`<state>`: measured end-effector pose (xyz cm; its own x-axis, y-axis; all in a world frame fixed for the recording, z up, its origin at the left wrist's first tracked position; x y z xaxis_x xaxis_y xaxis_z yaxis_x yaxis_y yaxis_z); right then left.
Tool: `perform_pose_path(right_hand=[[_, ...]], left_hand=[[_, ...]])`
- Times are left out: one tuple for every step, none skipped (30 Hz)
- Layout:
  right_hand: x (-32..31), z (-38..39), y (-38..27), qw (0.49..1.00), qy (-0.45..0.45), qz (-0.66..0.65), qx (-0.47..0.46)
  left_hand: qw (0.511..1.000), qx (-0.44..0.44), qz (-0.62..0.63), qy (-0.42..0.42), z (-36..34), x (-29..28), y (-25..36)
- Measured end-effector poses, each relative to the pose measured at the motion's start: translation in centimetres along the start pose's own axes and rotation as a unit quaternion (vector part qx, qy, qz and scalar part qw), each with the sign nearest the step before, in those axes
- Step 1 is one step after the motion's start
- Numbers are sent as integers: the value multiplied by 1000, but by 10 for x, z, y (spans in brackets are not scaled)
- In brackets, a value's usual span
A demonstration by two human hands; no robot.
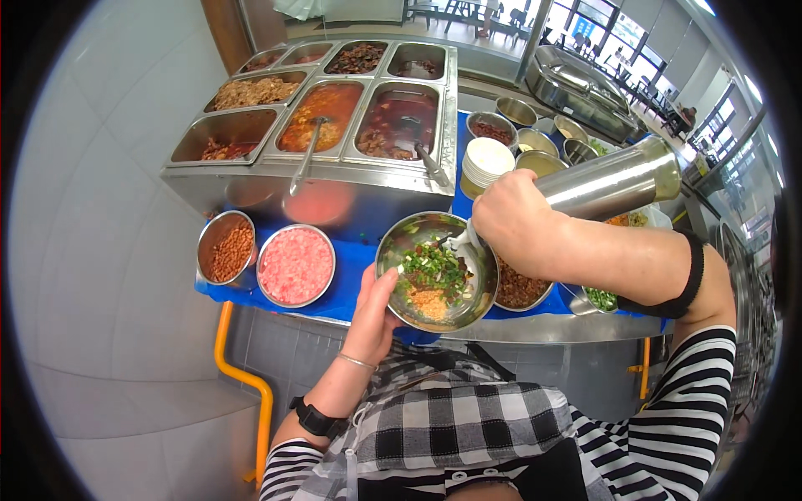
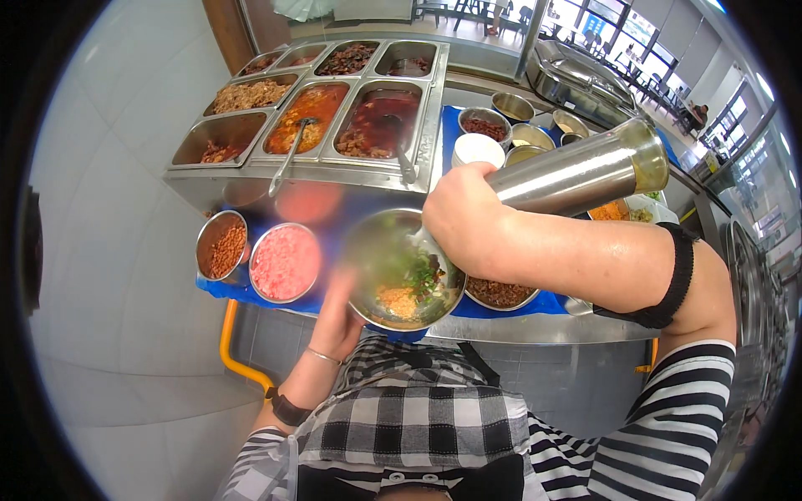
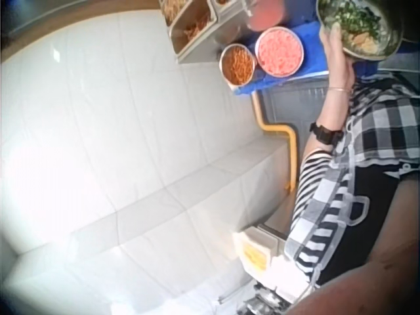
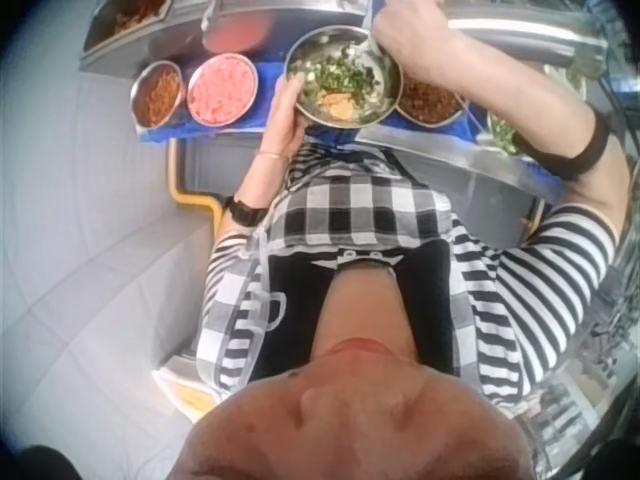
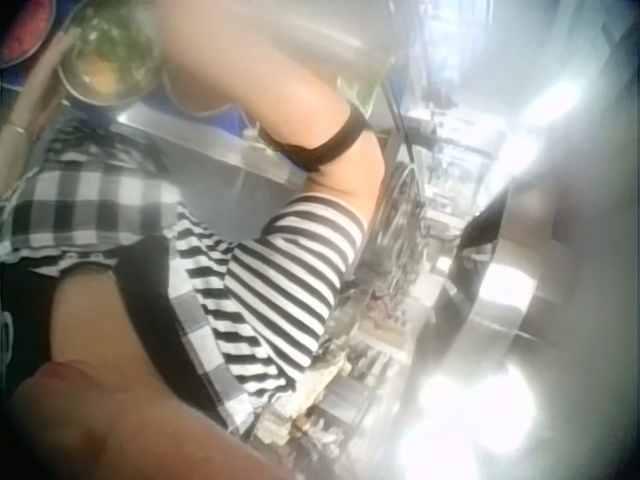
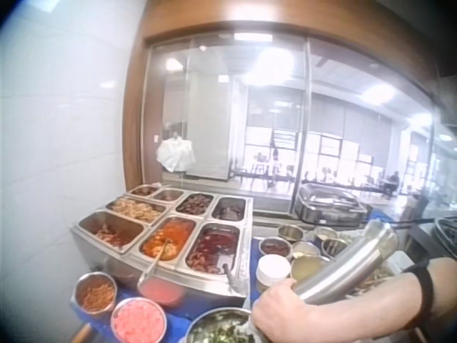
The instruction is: The recorder prepares a bowl of food by adding various sauces, vegetables, and seasonings from a condiment station in a commercial kitchen.
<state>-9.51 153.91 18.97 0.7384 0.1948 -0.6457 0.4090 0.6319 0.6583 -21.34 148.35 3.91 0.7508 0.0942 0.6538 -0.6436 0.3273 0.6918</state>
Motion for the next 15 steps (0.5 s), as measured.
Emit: perform_pose_path(right_hand=[[0, 2, 0, 1000, -12, -15, 1], [1, 3, -1, 999, -23, -31, 1], [3, 4, -2, 999, -24, -31, 2], [4, 4, -2, 1000, -5, -17, 11], [1, 4, 0, 1000, 14, -2, 19], [0, 4, 1, 1000, 14, -3, 18], [1, 2, 3, 1000, -1, 1, 17], [2, 1, 4, 1000, -17, 4, 17], [2, 1, 5, 1000, -18, 5, 17], [3, 1, 5, 1000, -22, 7, 12], [3, 3, 5, 1000, -27, 9, 7], [2, 4, 6, 1000, -28, 9, 9], [1, 5, 8, 999, -36, -9, 15], [2, 3, 7, 999, -42, -27, 20], [4, 2, 7, 999, -41, -27, 21]], left_hand=[[1000, -1, 0, -1, -1, 1, -1], [1000, -3, -3, -1, -2, 2, -3], [1000, -5, -6, 0, -4, 2, -5], [1000, -6, -6, -1, -6, 2, -6], [1000, -11, -13, -1, -6, 2, -7], [1000, -15, -19, 0, -7, 2, -8], [1000, -16, -19, 1, -8, 2, -8], [1000, -16, -17, 1, -9, 3, -9], [1000, -16, -14, 3, -10, 2, -10], [1000, -16, -14, 2, -11, 3, -11], [1000, -17, -13, -1, -12, 4, -12], [1000, -19, -12, -3, -12, 5, -12], [1000, -20, -12, -5, -13, 6, -13], [1000, -20, -12, -9, -14, 4, -14], [1000, -19, -12, -12, -15, 3, -15]])
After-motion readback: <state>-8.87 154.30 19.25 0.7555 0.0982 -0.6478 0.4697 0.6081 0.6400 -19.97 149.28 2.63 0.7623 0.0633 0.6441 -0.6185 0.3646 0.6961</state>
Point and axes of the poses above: each hand's wrist, its own z-axis away from the middle knuckle, its own x-axis out of the palm, y = z × x, the point moved 6 cm from there along -z, towards the middle knuckle, and after that the axes turned 1 degree about y, right-handed, at the moved point
